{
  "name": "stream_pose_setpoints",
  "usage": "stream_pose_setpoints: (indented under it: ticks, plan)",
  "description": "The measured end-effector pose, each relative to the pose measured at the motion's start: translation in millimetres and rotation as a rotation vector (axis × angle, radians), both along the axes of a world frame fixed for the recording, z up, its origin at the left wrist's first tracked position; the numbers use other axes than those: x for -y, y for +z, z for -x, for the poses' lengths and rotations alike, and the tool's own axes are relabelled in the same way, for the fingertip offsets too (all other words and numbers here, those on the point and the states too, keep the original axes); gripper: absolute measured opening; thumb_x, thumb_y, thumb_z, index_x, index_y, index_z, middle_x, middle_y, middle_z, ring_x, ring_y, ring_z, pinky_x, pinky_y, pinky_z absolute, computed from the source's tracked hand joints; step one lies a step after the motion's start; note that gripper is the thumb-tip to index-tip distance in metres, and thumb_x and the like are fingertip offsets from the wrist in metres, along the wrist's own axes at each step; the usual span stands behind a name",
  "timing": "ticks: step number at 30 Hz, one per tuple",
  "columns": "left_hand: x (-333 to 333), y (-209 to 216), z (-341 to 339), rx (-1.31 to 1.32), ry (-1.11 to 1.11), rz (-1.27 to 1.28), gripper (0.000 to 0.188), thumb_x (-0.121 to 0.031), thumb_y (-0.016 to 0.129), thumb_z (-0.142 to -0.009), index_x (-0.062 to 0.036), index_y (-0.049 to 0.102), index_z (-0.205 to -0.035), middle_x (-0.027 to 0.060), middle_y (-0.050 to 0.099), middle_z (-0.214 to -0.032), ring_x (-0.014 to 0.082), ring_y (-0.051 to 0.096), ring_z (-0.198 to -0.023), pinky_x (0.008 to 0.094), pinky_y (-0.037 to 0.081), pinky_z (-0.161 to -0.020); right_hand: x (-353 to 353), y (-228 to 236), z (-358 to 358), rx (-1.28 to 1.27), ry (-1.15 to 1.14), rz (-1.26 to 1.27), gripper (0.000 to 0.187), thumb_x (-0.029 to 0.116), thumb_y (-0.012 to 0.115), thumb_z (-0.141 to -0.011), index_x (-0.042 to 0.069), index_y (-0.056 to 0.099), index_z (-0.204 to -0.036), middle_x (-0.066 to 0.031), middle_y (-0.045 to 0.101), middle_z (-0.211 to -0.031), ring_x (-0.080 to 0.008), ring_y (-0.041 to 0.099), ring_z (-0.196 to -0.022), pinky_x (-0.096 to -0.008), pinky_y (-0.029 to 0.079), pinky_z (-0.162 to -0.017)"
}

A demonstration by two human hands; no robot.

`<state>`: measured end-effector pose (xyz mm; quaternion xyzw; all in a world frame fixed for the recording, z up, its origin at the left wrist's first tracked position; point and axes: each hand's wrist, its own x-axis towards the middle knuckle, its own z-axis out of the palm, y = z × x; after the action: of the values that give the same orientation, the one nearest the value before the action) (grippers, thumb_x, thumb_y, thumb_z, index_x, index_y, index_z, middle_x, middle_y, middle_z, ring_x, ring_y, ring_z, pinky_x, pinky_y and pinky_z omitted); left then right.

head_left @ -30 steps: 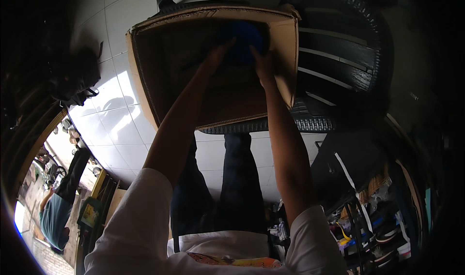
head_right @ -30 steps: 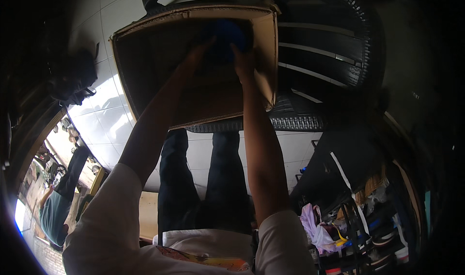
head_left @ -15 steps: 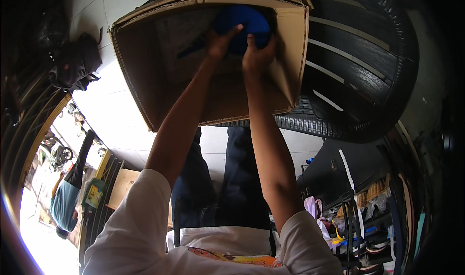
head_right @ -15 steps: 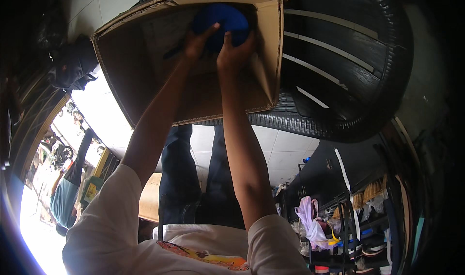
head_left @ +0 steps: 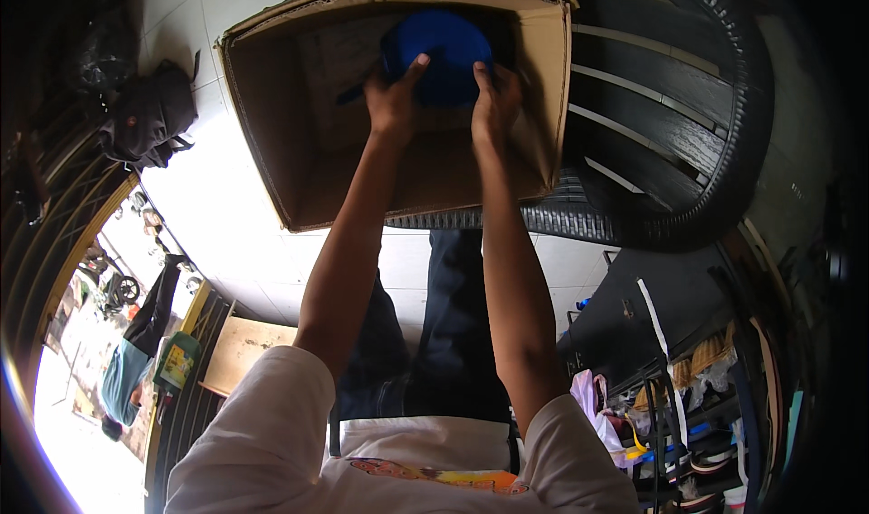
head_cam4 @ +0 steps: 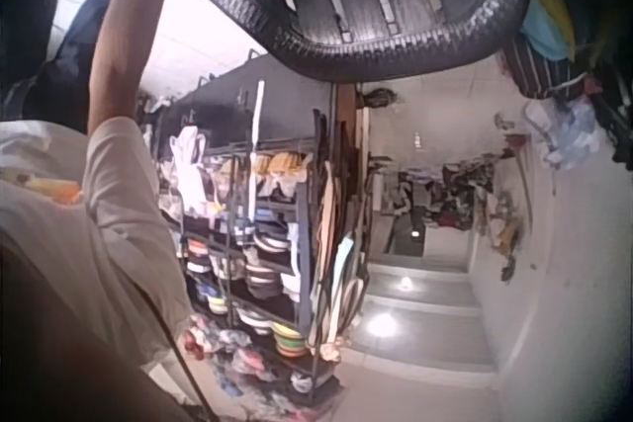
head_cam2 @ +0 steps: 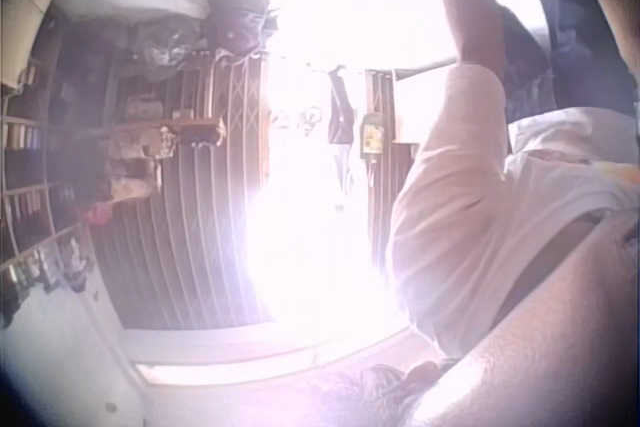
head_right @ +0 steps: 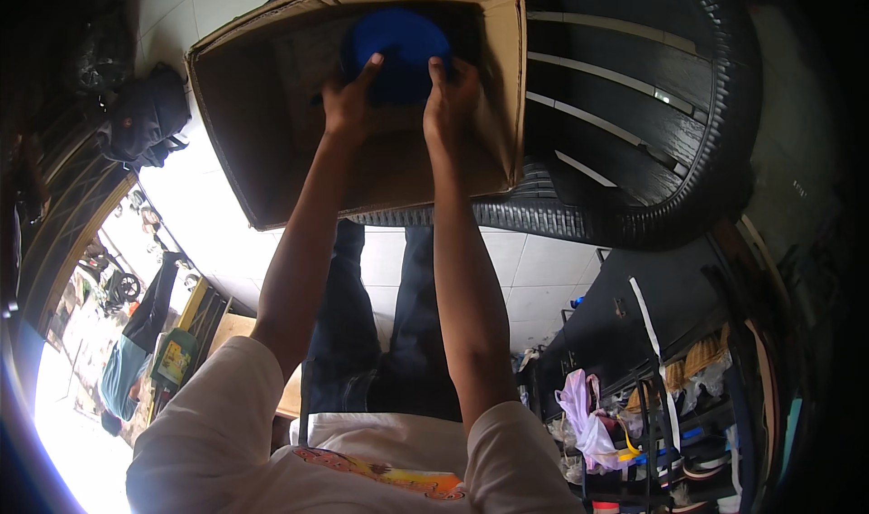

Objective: The person picks up several rolls of fabric tape from a box on a chair and places them onto a storage shelf with other fabric rolls.

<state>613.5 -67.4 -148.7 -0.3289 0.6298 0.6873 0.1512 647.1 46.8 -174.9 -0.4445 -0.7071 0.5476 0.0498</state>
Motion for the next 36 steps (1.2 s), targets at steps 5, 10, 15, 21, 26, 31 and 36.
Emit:
stream_pose_setpoints:
  ticks: [5,10,15,21,26,31,36]
  plan:
    - [18,90,-13,-0.005,-0.037,-0.022,0.05,-0.016,0.08,-0.075,0.0068,0.058,-0.113,0.0134,0.066,-0.1,0.0183,0.063,-0.09,0.0305,0.05,-0.083,-5,82,-17,-0.077,0.05,0.187,0.041,0.031,0.072,-0.082,0.0,0.062,-0.107,-0.0112,0.063,-0.096,-0.0206,0.06,-0.091,-0.0325,0.045,-0.082]
    - [34,199,-63,-0.089,-0.158,-0.131,0.046,-0.021,0.077,-0.079,0.0066,0.058,-0.11,0.0133,0.065,-0.1,0.0168,0.063,-0.088,0.0293,0.051,-0.078,-11,206,-73,-0.212,0.11,0.217,0.044,0.03,0.071,-0.085,0.001,0.061,-0.117,-0.0076,0.064,-0.099,-0.015,0.06,-0.092,-0.0277,0.046,-0.083]
    - [50,328,-121,-0.117,-0.353,-0.337,0.031,-0.02,0.071,-0.084,0.0032,0.06,-0.101,0.0094,0.065,-0.095,0.0142,0.062,-0.082,0.0291,0.051,-0.075,-9,355,-159,-0.4,-0.049,0.261,0.041,0.024,0.07,-0.087,0.0,0.06,-0.118,-0.01,0.065,-0.103,-0.0162,0.063,-0.096,-0.0266,0.048,-0.084]
    - [63,457,-216,-0.256,-0.634,-0.487,0.034,-0.018,0.069,-0.086,0.008,0.06,-0.106,0.0118,0.065,-0.094,0.0159,0.063,-0.085,0.0301,0.052,-0.079,13,485,-291,-0.534,-0.172,0.057,0.045,0.03,0.069,-0.086,-0.003,0.06,-0.116,-0.013,0.064,-0.105,-0.0194,0.065,-0.091,-0.0273,0.055,-0.067]
    - [60,514,-272,-0.222,-0.793,-0.533,0.036,-0.02,0.069,-0.086,0.0076,0.061,-0.108,0.0125,0.067,-0.095,0.0183,0.065,-0.084,0.0324,0.052,-0.083,18,546,-373,-0.669,-0.265,0.017,0.043,0.027,0.07,-0.085,-0.003,0.061,-0.115,-0.0143,0.063,-0.106,-0.0215,0.065,-0.092,-0.0317,0.06,-0.068]
    - [29,567,-333,-0.209,-0.949,-0.695,0.033,-0.021,0.067,-0.087,0.0062,0.062,-0.106,0.012,0.067,-0.092,0.0202,0.066,-0.082,0.035,0.053,-0.084,-3,592,-461,-0.766,-0.342,-0.041,0.044,0.025,0.07,-0.085,-0.004,0.06,-0.117,-0.0154,0.064,-0.107,-0.0226,0.065,-0.092,-0.0316,0.06,-0.068]
    - [-32,585,-431,-0.205,-1.196,-0.802,0.035,-0.022,0.066,-0.087,0.008,0.061,-0.105,0.0145,0.068,-0.091,0.022,0.067,-0.082,0.0376,0.054,-0.084,-41,611,-592,-0.819,-0.502,-0.135,0.042,0.023,0.072,-0.084,-0.004,0.062,-0.115,-0.0137,0.065,-0.105,-0.0173,0.064,-0.089,-0.0262,0.055,-0.072]
